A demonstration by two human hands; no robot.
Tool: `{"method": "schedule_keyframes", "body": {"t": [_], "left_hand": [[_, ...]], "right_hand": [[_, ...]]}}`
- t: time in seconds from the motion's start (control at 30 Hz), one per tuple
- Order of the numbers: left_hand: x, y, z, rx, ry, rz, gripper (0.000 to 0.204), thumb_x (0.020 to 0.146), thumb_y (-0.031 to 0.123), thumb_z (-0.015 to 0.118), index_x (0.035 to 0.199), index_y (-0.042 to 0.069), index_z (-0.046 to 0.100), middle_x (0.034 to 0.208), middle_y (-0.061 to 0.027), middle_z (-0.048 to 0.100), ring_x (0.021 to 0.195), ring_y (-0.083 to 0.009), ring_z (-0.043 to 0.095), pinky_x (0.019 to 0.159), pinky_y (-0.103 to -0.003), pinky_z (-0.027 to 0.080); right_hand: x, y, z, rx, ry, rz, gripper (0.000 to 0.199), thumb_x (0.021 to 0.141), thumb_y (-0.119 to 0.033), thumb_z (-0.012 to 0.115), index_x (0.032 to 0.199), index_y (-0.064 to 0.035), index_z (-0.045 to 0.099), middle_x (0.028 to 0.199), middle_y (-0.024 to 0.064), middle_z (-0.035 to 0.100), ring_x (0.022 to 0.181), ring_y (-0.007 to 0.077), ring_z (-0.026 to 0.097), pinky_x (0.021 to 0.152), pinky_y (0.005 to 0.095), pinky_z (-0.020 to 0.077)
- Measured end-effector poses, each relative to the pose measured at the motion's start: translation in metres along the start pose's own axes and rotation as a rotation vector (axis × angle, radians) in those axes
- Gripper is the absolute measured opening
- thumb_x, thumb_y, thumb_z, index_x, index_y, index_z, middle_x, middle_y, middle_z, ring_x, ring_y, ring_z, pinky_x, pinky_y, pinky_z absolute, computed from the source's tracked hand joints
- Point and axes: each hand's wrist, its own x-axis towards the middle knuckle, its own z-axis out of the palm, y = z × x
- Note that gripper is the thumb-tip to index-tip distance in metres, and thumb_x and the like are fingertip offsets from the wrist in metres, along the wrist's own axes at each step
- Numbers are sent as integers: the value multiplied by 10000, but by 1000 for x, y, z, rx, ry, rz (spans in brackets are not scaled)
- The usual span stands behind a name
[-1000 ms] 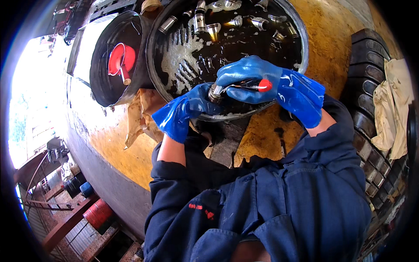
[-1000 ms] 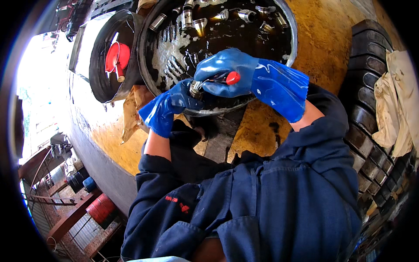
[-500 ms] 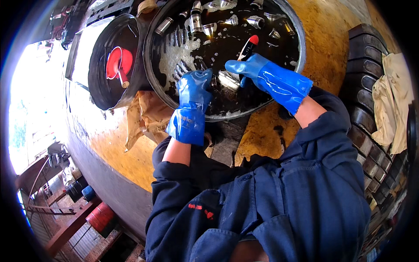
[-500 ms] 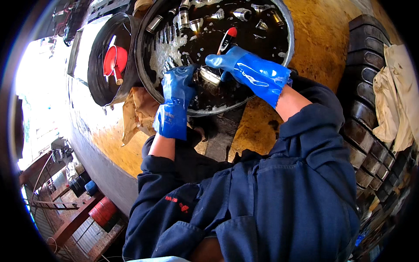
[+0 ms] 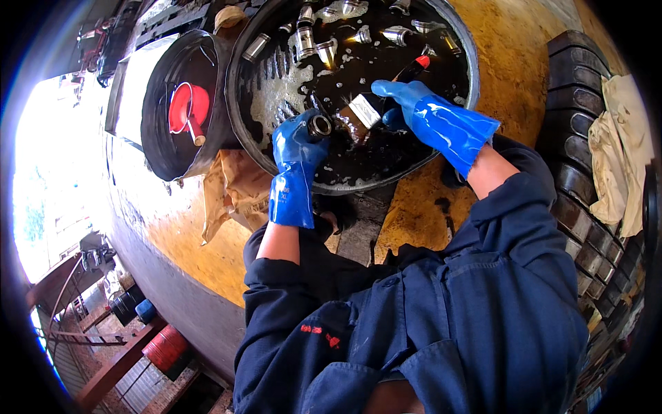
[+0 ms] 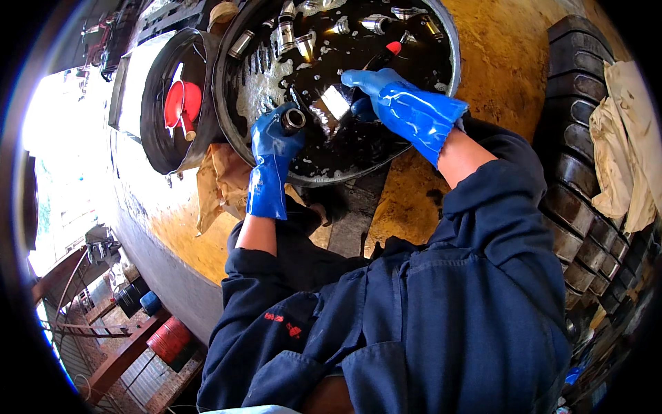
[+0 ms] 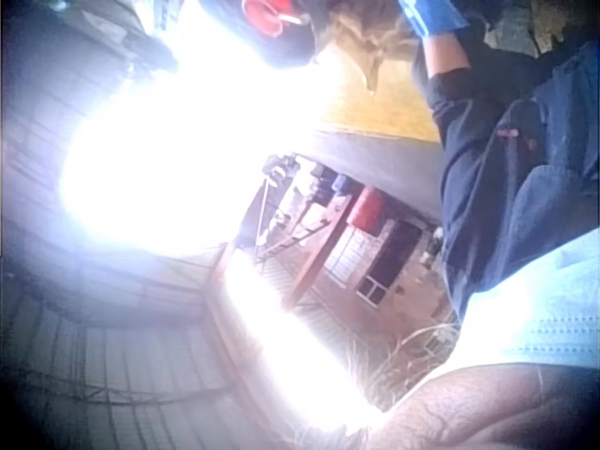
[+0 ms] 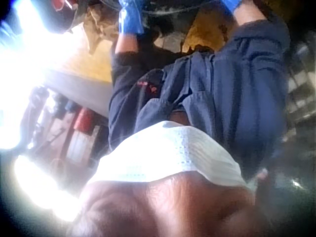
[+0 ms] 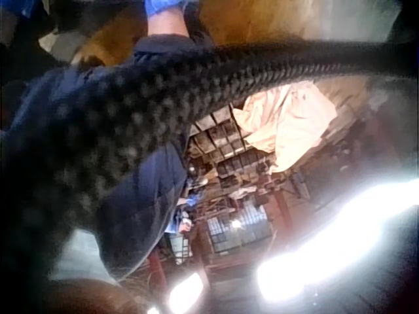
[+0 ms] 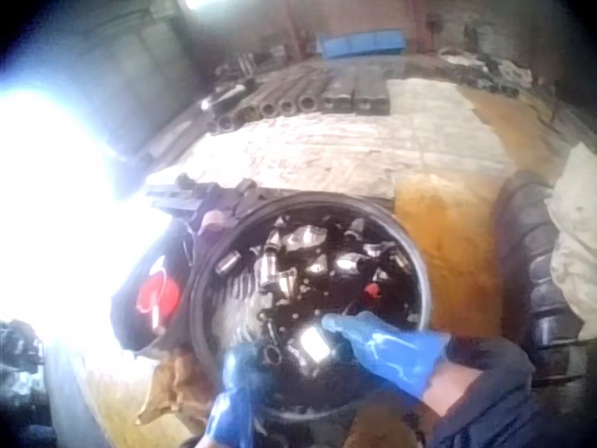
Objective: The person sits on the floor and cleans small metal parts submerged in a dark liquid within a large metal basin. They use a red-handled brush to scrub the parts and repeatedly dip them into the liquid, handling them one at a time.
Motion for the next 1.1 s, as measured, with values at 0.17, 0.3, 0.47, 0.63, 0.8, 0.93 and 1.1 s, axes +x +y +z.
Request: {"method": "schedule_keyframes", "body": {"t": [0.17, 0.3, 0.47, 0.63, 0.8, 0.93, 1.1], "left_hand": [[3, 2, 6, -12, 10, 64, 425, 668, 140, 837, 1089, 127, 773, 913, -166, 761, 854, -363, 742, 784, -422, 592], [3, -2, 12, -35, 189, 212, 447, 683, 55, 835, 1123, 105, 772, 919, -160, 762, 810, -349, 749, 763, -394, 588], [8, -2, 4, -34, 140, 294, 469, 663, 72, 790, 1131, 98, 768, 926, -153, 759, 849, -351, 739, 771, -420, 579], [7, 0, 0, -35, -332, 70, 571, 606, 116, 800, 1174, 125, 742, 999, -166, 751, 939, -396, 710, 847, -416, 573], [-1, -14, 8, -509, -625, -304, 540, 687, 61, 827, 1215, 72, 718, 1019, -81, 757, 891, -214, 715, 831, -351, 575], [-12, -25, 20, -1109, -785, -688, 415, 837, 25, 793, 1239, -5, 696, 1076, -84, 744, 933, -191, 710, 848, -335, 584], [-13, -10, 13, -1252, -799, -782, 354, 885, 44, 768, 1225, -27, 698, 1057, -102, 749, 914, -202, 723, 830, -318, 594]], "right_hand": [[5, 14, 9, 157, -151, 117, 308, 882, -396, 807, 1064, -163, 722, 887, 34, 703, 656, 158, 629, 599, 377, 599], [2, 27, 22, 271, -116, 181, 250, 883, -337, 804, 1058, -180, 722, 874, 49, 695, 678, 210, 683, 628, 447, 630], [6, 16, 13, 2, -265, 55, 314, 903, -364, 794, 1032, -86, 726, 878, 80, 698, 670, 188, 646, 590, 356, 566], [-6, -7, 17, -763, -440, -491, 331, 960, -348, 725, 1067, -35, 730, 841, 49, 688, 782, 139, 647, 733, 320, 556], [-22, -11, 16, -1049, -534, -896, 234, 966, -177, 684, 1180, -109, 748, 1049, 127, 774, 970, 270, 749, 864, 376, 603], [-11, 6, 7, -962, -458, -1132, 324, 912, -188, 728, 1235, -167, 726, 1033, 97, 772, 956, 284, 745, 877, 407, 589], [-18, 7, 4, -953, -400, -993, 300, 952, -198, 691, 1236, -106, 721, 1093, 142, 766, 1018, 315, 742, 904, 401, 592]]}}
